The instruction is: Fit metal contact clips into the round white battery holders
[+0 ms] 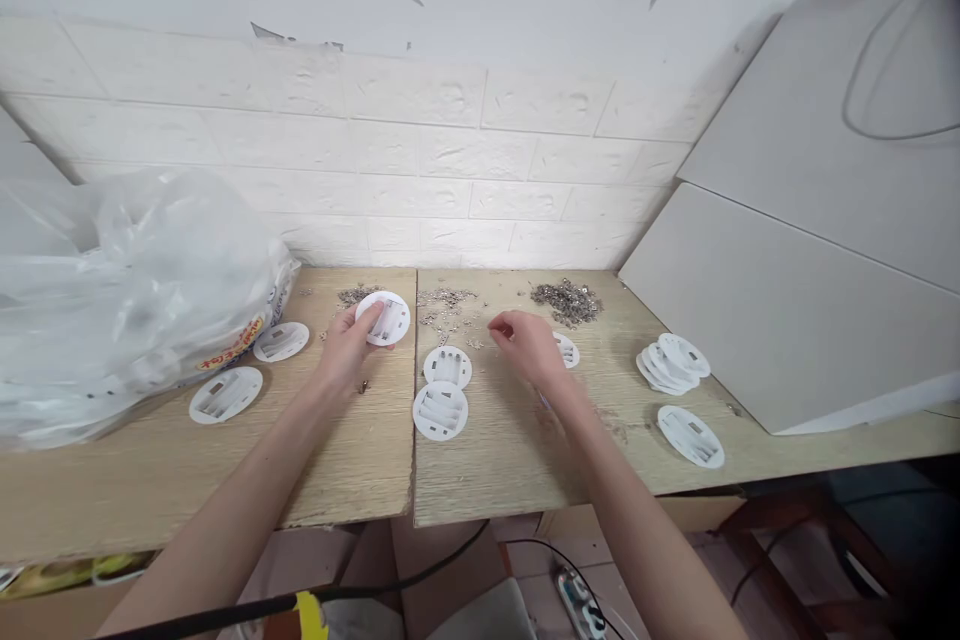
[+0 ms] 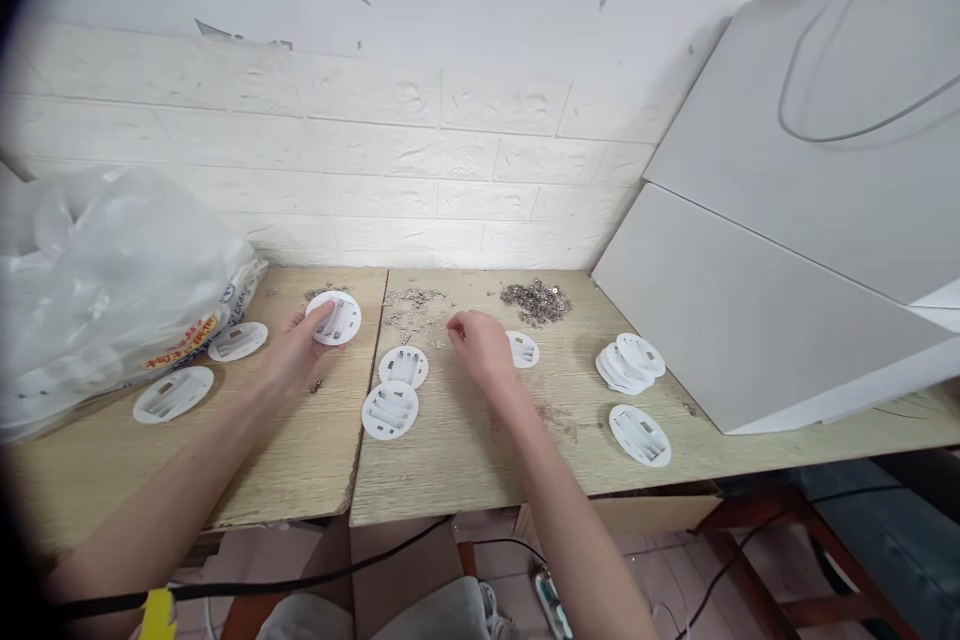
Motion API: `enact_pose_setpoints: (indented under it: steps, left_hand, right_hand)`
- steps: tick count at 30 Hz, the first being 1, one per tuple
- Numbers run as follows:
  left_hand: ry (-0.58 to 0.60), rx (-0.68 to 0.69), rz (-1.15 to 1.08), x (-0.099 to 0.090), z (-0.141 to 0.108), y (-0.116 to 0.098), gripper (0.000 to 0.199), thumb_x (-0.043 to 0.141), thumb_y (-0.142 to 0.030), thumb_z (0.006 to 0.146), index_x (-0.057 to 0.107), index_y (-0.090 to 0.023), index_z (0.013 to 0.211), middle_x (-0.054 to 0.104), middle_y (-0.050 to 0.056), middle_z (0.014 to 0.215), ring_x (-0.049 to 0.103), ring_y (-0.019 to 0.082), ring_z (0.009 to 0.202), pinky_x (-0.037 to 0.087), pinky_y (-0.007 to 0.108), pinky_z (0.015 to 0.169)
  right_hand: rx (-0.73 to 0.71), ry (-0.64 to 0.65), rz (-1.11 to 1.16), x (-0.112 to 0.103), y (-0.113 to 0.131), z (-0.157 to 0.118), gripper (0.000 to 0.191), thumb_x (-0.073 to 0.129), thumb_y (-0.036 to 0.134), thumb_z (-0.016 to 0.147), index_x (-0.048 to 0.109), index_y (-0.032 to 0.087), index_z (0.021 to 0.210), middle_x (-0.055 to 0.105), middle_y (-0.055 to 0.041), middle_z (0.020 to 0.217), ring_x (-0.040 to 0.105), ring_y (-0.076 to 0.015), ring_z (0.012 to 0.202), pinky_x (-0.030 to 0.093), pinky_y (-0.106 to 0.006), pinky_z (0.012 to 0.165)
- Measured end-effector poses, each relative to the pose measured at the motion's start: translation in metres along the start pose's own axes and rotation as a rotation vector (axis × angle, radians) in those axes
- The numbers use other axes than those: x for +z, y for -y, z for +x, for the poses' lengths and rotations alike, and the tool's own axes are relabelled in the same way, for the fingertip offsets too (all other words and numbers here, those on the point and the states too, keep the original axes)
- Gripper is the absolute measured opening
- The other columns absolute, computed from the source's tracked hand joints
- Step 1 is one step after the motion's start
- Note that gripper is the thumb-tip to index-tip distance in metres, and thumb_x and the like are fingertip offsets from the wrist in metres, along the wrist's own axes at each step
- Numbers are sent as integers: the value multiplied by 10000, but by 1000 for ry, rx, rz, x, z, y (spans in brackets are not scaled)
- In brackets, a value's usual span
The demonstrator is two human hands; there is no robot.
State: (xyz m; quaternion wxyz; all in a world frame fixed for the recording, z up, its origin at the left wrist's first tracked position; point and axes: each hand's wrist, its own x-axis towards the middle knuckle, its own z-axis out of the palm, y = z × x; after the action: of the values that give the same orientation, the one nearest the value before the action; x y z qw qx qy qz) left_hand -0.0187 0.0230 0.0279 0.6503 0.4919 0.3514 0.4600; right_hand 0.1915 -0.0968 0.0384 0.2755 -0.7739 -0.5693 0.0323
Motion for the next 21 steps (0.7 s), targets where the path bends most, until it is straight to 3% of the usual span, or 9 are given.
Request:
enact_pose_setpoints:
  steps: [5,10,12,17,21]
  left_hand:
    - [37,16,70,0,-1,1,428,775,-440,591,684,-135,878,644,61,796,560,134,643,450,193,445]
    - [72,35,154,0,-1,3,455,768,-450,605,680,-139,925,665,70,833,583,152,682,450,193,454]
    - [62,39,175,0,-1,3,464,768,-458,600,680,-135,922,665,77,838,582,157,684,442,191,444]
    - [16,41,210,0,-2,2,483,771,-449,580,679,-126,927,648,73,821,553,144,652,421,184,416]
    - [30,28,223,2,-3,2,511,765,-446,580,674,-122,964,648,71,820,546,139,640,398,175,393]
  right_hand:
    - [-37,94,-128,24,2,25,250,522,195,870,674,143,1061,676,-115,968,621,-214,885,440,-297,782]
    - [-30,159,-169,38,12,38,299,537,226,882,648,198,1158,608,-113,1042,588,-211,927,414,-277,770]
    - [-40,156,-149,42,14,40,279,535,226,881,664,210,1128,597,-99,1037,576,-202,923,404,-266,754]
    - [-47,118,-111,48,21,40,223,475,141,873,695,163,837,599,-85,947,562,-165,843,389,-243,715]
    - [-29,84,-74,51,23,40,217,453,100,864,654,147,797,602,-93,923,557,-159,829,398,-247,729]
